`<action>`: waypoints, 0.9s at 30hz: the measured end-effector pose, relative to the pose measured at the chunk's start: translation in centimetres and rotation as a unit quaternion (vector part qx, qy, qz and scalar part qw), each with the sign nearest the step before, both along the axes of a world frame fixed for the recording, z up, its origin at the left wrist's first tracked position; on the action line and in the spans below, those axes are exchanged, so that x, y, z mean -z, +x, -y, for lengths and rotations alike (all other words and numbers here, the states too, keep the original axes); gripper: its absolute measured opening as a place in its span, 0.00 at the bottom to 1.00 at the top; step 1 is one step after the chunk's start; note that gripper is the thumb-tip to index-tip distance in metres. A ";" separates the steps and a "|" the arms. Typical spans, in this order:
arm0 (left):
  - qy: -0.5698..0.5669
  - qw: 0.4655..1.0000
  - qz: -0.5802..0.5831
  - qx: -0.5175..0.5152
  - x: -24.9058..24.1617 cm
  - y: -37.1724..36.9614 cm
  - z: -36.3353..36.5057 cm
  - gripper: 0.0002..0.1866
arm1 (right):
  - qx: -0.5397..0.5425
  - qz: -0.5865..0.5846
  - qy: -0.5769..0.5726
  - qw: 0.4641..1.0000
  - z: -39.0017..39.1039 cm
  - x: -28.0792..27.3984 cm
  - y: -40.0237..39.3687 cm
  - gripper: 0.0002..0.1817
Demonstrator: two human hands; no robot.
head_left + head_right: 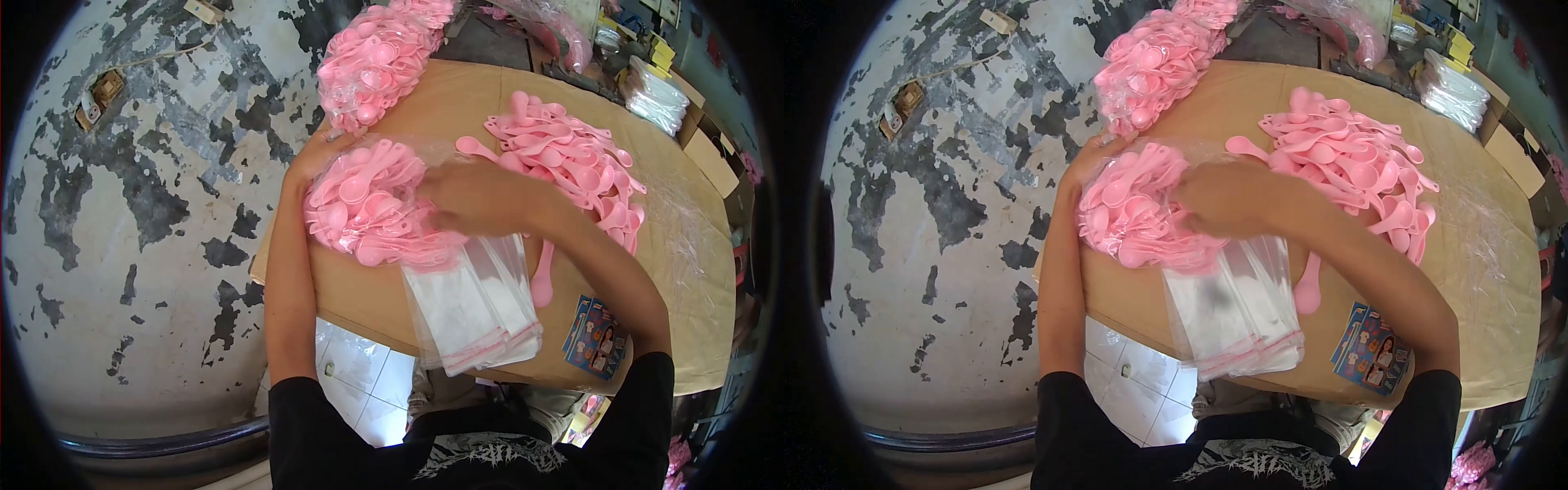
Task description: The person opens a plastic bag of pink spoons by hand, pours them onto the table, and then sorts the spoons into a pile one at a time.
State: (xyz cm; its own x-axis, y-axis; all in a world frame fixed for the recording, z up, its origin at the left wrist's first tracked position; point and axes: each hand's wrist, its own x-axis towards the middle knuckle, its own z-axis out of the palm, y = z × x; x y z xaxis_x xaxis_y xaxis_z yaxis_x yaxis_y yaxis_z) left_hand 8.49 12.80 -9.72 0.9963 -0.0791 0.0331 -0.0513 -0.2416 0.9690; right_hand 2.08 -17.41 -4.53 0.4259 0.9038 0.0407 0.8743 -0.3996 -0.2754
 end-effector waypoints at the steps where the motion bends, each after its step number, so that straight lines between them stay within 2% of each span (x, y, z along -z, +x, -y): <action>1: 0.005 1.000 0.001 0.007 0.0 0.2 -0.3 0.23 | -0.008 -0.002 0.033 0.999 -0.5 1.2 -0.1 0.13; 3: 0.019 1.000 -0.004 0.025 -0.1 0.5 -0.6 0.27 | -0.026 -0.005 0.094 0.995 -1.4 2.5 -0.1 0.13; 6: -0.013 1.000 0.020 0.016 0.3 0.3 -0.1 0.15 | 0.007 -0.074 0.033 0.997 -1.3 1.2 -0.3 0.12; 9: -0.038 0.999 0.026 0.013 0.2 0.1 0.0 0.14 | 0.008 -0.037 0.027 0.999 -0.6 -0.5 -0.4 0.11; 13: -0.022 0.999 0.025 -0.001 0.3 0.3 0.1 0.13 | 0.007 0.020 0.097 0.995 1.7 -3.1 0.9 0.11; 15: -0.010 1.000 0.027 0.012 0.7 0.7 -0.5 0.13 | 0.014 0.029 0.109 0.993 3.1 -4.8 1.2 0.12; 16: -0.004 0.999 0.028 0.020 0.6 0.7 -0.6 0.13 | 0.052 0.059 0.089 0.993 3.7 -6.2 0.6 0.11; 19: -0.035 0.999 -0.017 0.007 0.1 0.1 0.1 0.13 | 0.034 0.087 0.132 0.987 5.9 -7.9 1.3 0.12; 20: -0.042 0.999 -0.018 0.004 -0.1 -0.3 0.4 0.14 | 0.061 0.055 0.096 0.992 6.4 -8.6 1.3 0.12; 23: -0.049 0.998 -0.031 0.004 -0.6 -0.6 0.8 0.15 | 0.068 0.044 0.127 0.989 7.8 -9.0 1.8 0.13; 25: -0.032 0.998 -0.055 0.015 -0.3 0.1 -0.1 0.20 | 0.072 0.048 0.144 0.986 8.6 -8.9 2.5 0.14; 27: -0.036 0.999 -0.036 0.016 0.1 0.4 -0.3 0.19 | 0.081 0.034 0.143 0.986 8.9 -9.1 2.5 0.14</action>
State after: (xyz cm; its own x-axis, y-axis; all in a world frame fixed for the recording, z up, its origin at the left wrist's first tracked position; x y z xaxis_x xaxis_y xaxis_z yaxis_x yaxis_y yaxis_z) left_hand 8.86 13.08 -9.78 0.9934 -0.1103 -0.0319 0.0127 -0.1706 0.9853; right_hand 4.58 -26.30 4.59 0.5515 0.7713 0.3178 0.8257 -0.4504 -0.3397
